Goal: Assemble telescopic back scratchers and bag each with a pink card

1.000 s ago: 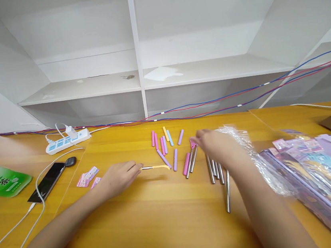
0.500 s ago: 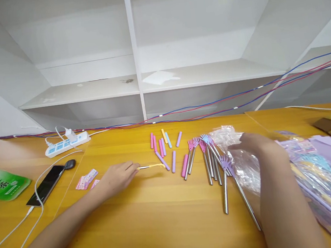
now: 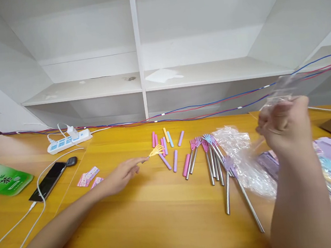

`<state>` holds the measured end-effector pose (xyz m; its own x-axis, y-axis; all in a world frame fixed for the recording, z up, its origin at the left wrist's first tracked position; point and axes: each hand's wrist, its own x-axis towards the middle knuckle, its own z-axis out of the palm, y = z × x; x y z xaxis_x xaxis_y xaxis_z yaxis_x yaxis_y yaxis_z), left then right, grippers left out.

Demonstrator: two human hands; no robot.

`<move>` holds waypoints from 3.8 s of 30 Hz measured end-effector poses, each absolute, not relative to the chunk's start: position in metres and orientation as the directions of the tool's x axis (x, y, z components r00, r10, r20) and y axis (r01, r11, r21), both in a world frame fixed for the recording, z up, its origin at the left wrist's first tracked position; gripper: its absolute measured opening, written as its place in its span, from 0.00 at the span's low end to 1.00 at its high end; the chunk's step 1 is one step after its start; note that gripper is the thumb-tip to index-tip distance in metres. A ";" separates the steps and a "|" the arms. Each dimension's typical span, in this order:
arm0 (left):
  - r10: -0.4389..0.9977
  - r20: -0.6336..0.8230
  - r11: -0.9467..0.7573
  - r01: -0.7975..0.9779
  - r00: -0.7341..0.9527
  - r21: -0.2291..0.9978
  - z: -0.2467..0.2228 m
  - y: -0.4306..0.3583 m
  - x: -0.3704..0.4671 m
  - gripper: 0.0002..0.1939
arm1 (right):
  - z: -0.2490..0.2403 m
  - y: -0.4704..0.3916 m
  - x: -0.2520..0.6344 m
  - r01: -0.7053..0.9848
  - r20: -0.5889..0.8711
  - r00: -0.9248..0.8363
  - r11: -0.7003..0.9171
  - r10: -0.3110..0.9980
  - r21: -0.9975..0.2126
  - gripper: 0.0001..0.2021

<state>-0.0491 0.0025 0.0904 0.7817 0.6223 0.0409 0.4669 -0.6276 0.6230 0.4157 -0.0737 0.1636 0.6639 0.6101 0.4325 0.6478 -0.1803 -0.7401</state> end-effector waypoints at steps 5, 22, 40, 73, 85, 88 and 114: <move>0.567 -0.044 -0.483 0.375 0.823 0.792 0.091 -0.006 -0.043 0.21 | 0.174 -0.069 0.306 0.025 0.257 0.483 0.280 0.837 -0.960 0.17; 0.571 -0.066 -0.153 0.185 0.818 0.971 0.074 -0.048 -0.026 0.23 | 0.094 -0.070 0.197 -0.020 0.187 0.088 0.190 0.978 -0.982 0.18; 0.654 -0.038 0.011 0.041 0.755 0.999 0.061 -0.040 -0.023 0.24 | 0.059 -0.056 0.175 -0.219 -0.014 -0.089 -0.033 0.996 -0.975 0.27; 0.924 0.017 0.181 -0.478 0.382 0.859 0.126 -0.020 -0.044 0.19 | 0.088 -0.078 0.192 0.547 0.168 -0.206 0.256 0.964 -0.797 0.26; 0.939 -0.060 0.226 -0.479 0.338 0.848 0.125 -0.024 -0.043 0.16 | 0.090 -0.080 0.190 0.549 0.173 -0.235 0.277 0.957 -0.788 0.23; 0.939 -0.080 0.244 -0.483 0.336 0.841 0.126 -0.025 -0.043 0.17 | 0.090 -0.080 0.191 0.555 0.172 -0.234 0.277 0.957 -0.784 0.24; 0.923 -0.105 0.292 -0.500 0.369 0.815 0.121 -0.027 -0.040 0.11 | 0.092 -0.076 0.198 0.596 0.214 -0.213 0.301 0.953 -0.744 0.25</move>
